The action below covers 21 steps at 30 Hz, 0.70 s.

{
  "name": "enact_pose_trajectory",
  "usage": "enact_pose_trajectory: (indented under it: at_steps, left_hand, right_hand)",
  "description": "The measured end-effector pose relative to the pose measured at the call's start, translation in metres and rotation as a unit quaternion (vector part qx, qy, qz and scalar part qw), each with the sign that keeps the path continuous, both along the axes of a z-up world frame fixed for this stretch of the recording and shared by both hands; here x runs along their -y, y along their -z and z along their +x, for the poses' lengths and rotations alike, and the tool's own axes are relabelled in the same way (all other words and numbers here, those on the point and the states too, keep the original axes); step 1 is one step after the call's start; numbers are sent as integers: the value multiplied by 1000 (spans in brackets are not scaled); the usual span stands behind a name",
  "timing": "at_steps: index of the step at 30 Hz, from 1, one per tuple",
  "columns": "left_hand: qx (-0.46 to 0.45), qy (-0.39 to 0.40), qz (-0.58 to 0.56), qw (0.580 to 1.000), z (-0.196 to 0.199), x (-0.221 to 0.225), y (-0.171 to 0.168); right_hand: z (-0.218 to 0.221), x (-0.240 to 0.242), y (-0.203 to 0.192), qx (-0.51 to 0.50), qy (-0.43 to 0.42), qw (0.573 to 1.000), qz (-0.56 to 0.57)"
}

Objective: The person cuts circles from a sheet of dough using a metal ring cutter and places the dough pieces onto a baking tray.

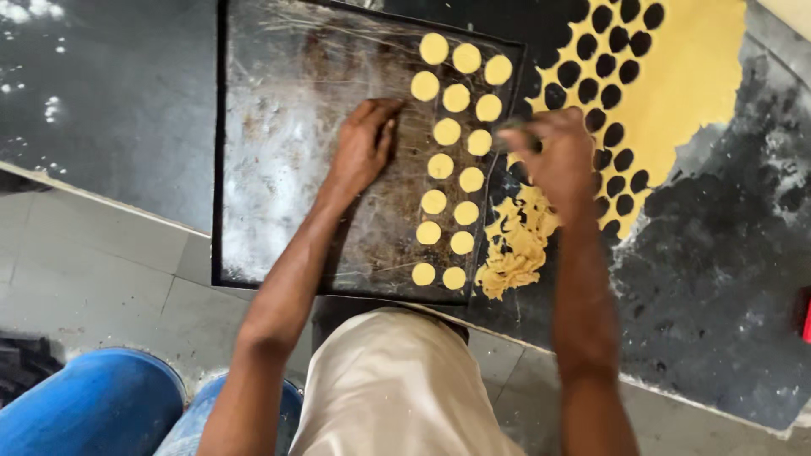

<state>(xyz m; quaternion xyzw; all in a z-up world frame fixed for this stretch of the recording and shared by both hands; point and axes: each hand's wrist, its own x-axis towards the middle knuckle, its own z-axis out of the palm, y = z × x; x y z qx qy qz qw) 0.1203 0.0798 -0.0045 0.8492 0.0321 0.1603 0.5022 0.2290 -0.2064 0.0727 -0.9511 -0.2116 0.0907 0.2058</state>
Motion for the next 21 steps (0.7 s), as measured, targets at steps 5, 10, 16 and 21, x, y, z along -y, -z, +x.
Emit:
enact_pose_trajectory:
  at_steps: [5, 10, 16, 21]
  left_hand:
    - [1, 8, 9, 1000, 0, 2, -13]
    - [-40, -8, -4, 999, -26, -12, -37]
    - [-61, -12, -1, 998, -39, -7, -47]
    - [-109, -11, -25, 994, -52, 0, -44]
  right_hand:
    - [-58, -56, 23, 16, -101, 990, 94]
    - [-18, 55, 22, 91, -30, 969, 227]
    - [72, 171, 25, 205, 27, 978, -14]
    - [90, 176, 56, 182, 12, 982, 50]
